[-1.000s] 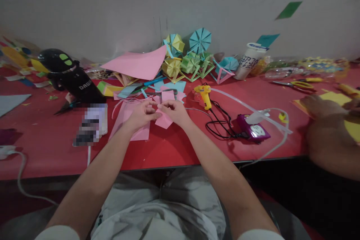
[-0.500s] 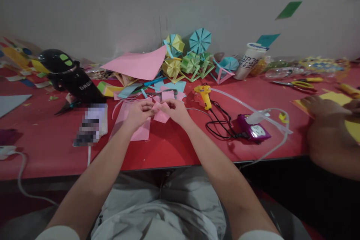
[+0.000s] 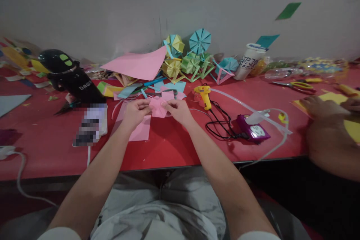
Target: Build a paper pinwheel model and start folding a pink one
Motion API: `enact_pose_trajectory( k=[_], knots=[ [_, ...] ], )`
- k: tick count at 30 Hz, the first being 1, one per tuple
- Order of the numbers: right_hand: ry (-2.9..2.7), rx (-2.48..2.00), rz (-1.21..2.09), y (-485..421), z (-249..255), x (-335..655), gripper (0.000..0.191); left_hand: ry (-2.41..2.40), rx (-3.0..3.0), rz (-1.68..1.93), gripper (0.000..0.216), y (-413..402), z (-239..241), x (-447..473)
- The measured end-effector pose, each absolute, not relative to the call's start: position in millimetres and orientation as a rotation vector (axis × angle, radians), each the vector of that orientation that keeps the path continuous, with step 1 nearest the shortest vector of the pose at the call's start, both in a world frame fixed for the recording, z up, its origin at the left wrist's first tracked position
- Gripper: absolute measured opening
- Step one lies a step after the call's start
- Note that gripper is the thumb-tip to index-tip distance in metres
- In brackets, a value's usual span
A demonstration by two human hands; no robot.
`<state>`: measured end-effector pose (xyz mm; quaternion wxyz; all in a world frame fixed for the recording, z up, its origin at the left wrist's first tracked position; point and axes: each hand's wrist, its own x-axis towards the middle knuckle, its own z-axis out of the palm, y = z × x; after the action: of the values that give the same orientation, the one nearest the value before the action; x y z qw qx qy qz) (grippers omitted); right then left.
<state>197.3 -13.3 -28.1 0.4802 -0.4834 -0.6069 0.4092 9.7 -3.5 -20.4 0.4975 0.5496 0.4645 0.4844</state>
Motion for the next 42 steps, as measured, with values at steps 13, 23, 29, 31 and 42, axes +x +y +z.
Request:
enact_pose_trajectory(
  k=[13, 23, 29, 31, 42],
  knots=[
    [-1.490, -1.133, 0.990, -13, -30, 197, 0.038, 1.108, 1.366, 1.211, 0.012, -1, -20, 12],
    [-1.647, -0.932, 1.080, -12, -37, 195, 0.049, 1.085, 1.632, 1.154, 0.022, -5, -19, 14],
    [-1.678, -0.998, 0.951, -12, -42, 192, 0.039, 1.261, 1.488, 1.125, 0.047, -5, -27, 14],
    [-1.704, -1.016, 0.870, -13, -42, 192, 0.038, 1.330, 1.489, 1.149, 0.049, -4, -30, 13],
    [-1.883, -1.069, 0.536, -14, -43, 193, 0.038, 1.484, 1.507, 1.169, 0.040, -8, -25, 14]
  ],
)
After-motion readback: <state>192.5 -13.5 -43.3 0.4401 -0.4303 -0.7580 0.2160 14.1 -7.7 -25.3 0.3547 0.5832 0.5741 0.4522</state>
